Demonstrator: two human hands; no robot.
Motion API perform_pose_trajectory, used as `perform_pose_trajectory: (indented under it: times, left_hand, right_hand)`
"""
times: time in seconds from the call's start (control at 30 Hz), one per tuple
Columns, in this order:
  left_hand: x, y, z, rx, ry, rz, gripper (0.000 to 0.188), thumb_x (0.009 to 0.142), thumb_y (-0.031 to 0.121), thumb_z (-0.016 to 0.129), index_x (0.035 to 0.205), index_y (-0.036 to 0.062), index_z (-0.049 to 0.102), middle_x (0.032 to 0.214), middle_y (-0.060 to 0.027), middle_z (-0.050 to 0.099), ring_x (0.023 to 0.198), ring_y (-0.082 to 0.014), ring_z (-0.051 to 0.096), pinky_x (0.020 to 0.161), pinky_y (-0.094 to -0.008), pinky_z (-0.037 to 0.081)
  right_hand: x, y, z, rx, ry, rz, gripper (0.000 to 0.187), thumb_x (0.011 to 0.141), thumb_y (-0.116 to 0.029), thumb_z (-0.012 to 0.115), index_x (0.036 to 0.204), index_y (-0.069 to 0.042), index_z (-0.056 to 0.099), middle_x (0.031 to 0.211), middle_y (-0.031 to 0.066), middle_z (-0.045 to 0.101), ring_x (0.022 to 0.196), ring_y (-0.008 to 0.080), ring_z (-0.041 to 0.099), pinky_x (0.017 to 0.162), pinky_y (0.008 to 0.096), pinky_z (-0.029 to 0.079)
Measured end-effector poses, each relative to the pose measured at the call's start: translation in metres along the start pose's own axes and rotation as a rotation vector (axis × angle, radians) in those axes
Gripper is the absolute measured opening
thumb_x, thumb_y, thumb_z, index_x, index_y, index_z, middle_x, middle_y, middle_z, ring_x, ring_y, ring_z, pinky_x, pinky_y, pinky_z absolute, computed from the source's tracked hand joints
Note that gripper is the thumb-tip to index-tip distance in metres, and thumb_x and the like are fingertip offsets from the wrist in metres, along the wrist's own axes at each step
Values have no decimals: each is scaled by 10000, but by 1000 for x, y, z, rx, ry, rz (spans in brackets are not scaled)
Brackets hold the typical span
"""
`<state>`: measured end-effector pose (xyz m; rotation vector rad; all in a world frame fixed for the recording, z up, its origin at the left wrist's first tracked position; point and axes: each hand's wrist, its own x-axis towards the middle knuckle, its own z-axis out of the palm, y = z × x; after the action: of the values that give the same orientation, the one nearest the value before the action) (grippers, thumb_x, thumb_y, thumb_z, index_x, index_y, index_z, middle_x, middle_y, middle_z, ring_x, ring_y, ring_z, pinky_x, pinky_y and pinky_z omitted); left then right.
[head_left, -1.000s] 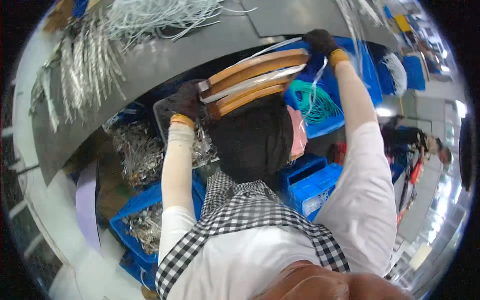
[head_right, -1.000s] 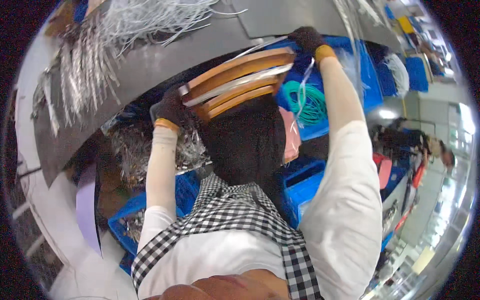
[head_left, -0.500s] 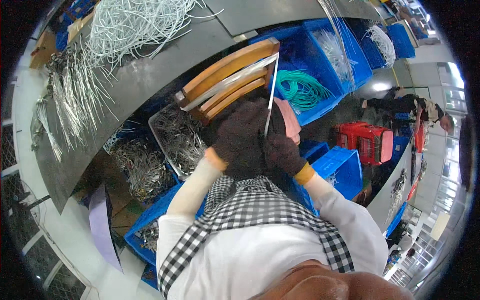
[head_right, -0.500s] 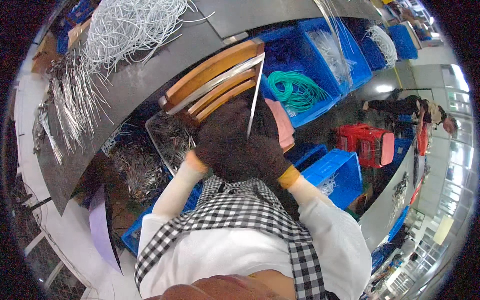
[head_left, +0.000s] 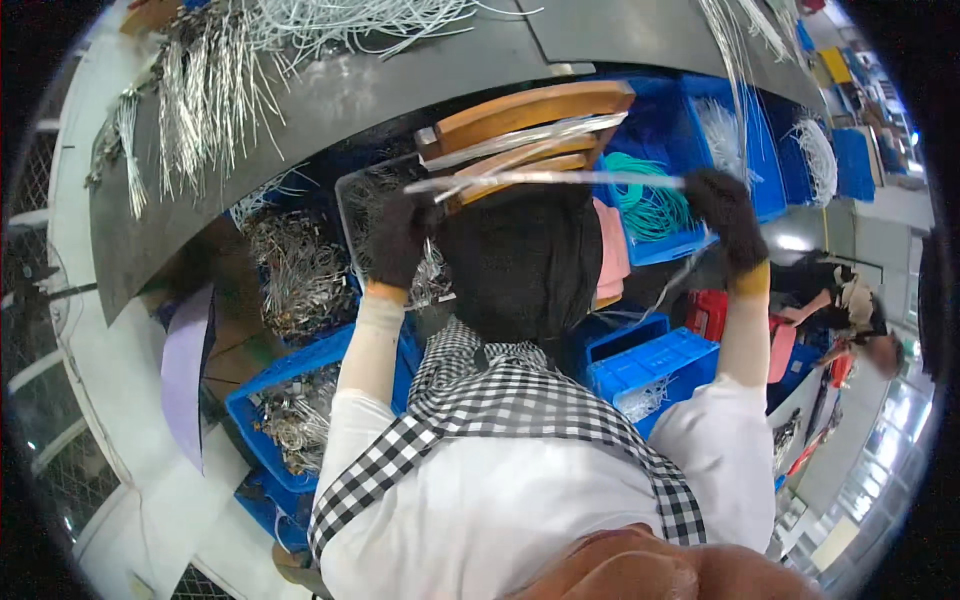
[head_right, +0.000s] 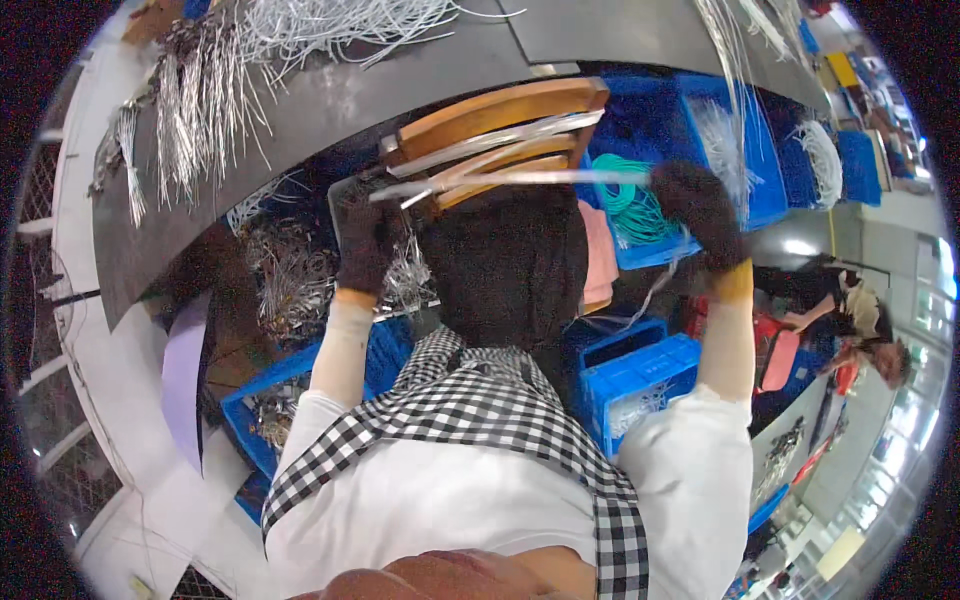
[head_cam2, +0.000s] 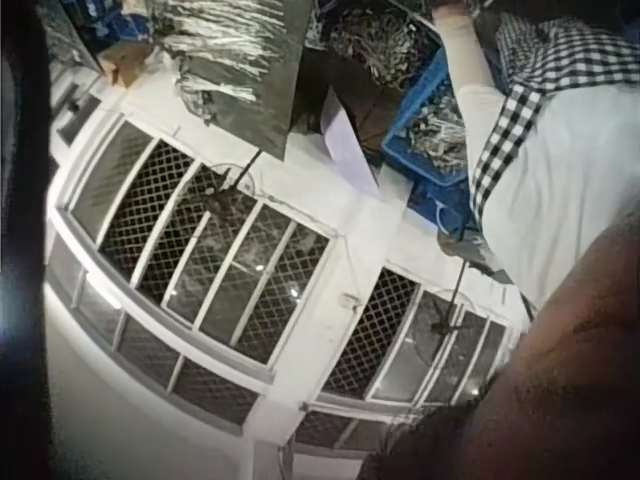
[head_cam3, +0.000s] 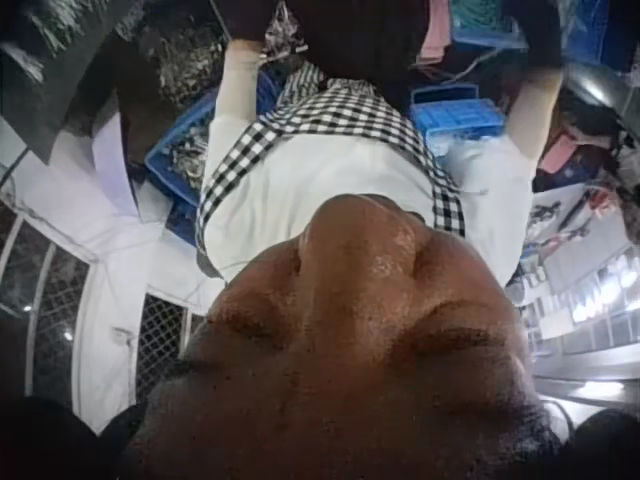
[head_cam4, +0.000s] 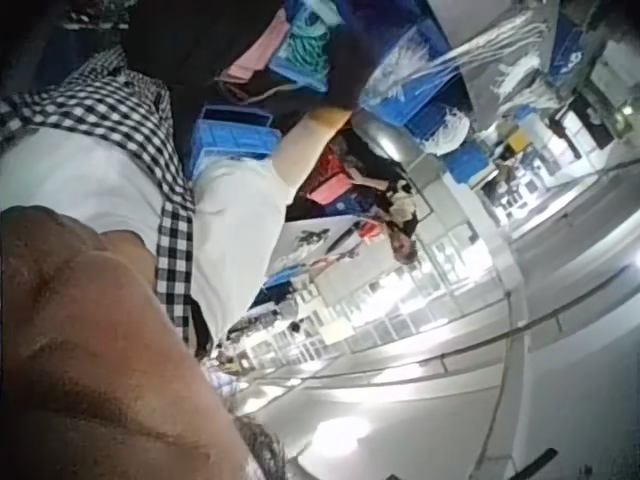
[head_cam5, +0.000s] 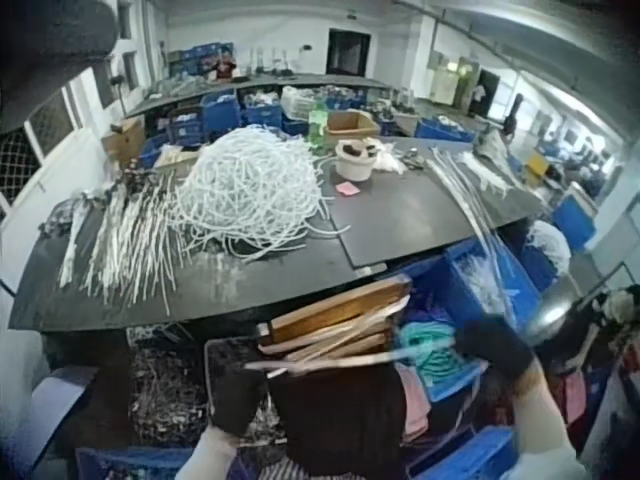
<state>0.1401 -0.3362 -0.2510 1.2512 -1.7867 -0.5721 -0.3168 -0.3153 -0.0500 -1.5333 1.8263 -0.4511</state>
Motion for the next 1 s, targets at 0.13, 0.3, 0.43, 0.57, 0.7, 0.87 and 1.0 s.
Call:
perform_pose_trajectory:
  times: [0.13, 0.3, 0.43, 0.57, 0.7, 0.87, 1.0]
  left_hand:
    - [49, -13, -1, 52, 109, 135, 175, 833, 133, 629, 981, 39, 633, 767, -131, 629, 634, -254, 592, 583, -353, 461]
    - [76, -22, 0, -406, -138, -380, 297, 816, 212, 648, 1058, 41, 650, 906, -132, 673, 769, -247, 656, 682, -350, 526]
    - [99, -36, 15, 219, -308, 75, 264, 820, 215, 616, 1024, 54, 664, 952, -138, 667, 863, -279, 645, 781, -402, 515]
    - [132, -52, 30, -134, -437, -185, 261, 863, 168, 550, 1063, 46, 663, 1004, -146, 672, 931, -258, 640, 824, -339, 500]
    - [119, -32, 15, -275, 21, -278, 254, 903, 135, 540, 1084, -11, 642, 1021, -154, 652, 920, -271, 623, 846, -331, 483]
    - [62, 61, -4, 142, 76, 52, 265, 867, 122, 568, 1109, 39, 639, 1093, -155, 631, 995, -311, 590, 880, -405, 469]
    - [45, 141, 56, -139, -412, 533, 343, 829, 156, 593, 1168, 105, 615, 1153, -132, 619, 1071, -312, 578, 902, -451, 463]
  right_hand:
    - [121, -52, -3, -238, 99, -331, 259, 899, -261, 595, 1019, -50, 687, 868, 102, 675, 754, 181, 622, 706, 317, 500]
    - [228, -58, -5, -534, 140, -633, 232, 851, -216, 571, 988, -87, 706, 1005, 146, 674, 941, 303, 639, 867, 374, 504]
    - [252, 38, -33, -573, 154, -422, 260, 852, -235, 540, 1028, -132, 701, 1012, 137, 673, 941, 322, 633, 859, 394, 511]
    - [197, 156, -24, -611, 177, -303, 222, 805, -213, 592, 985, -117, 678, 962, 125, 681, 865, 294, 657, 765, 431, 523]
    - [78, 189, 48, -785, 142, -202, 236, 788, -185, 604, 1008, -135, 676, 916, 130, 682, 737, 282, 655, 645, 397, 516]
    - [-49, 85, 169, -256, 180, -100, 254, 866, -219, 572, 1069, -91, 657, 956, 120, 685, 843, 299, 658, 725, 405, 524]
    - [-95, 0, 196, -319, 96, -285, 258, 839, -206, 588, 1074, -125, 658, 947, 120, 678, 870, 274, 660, 724, 412, 520]
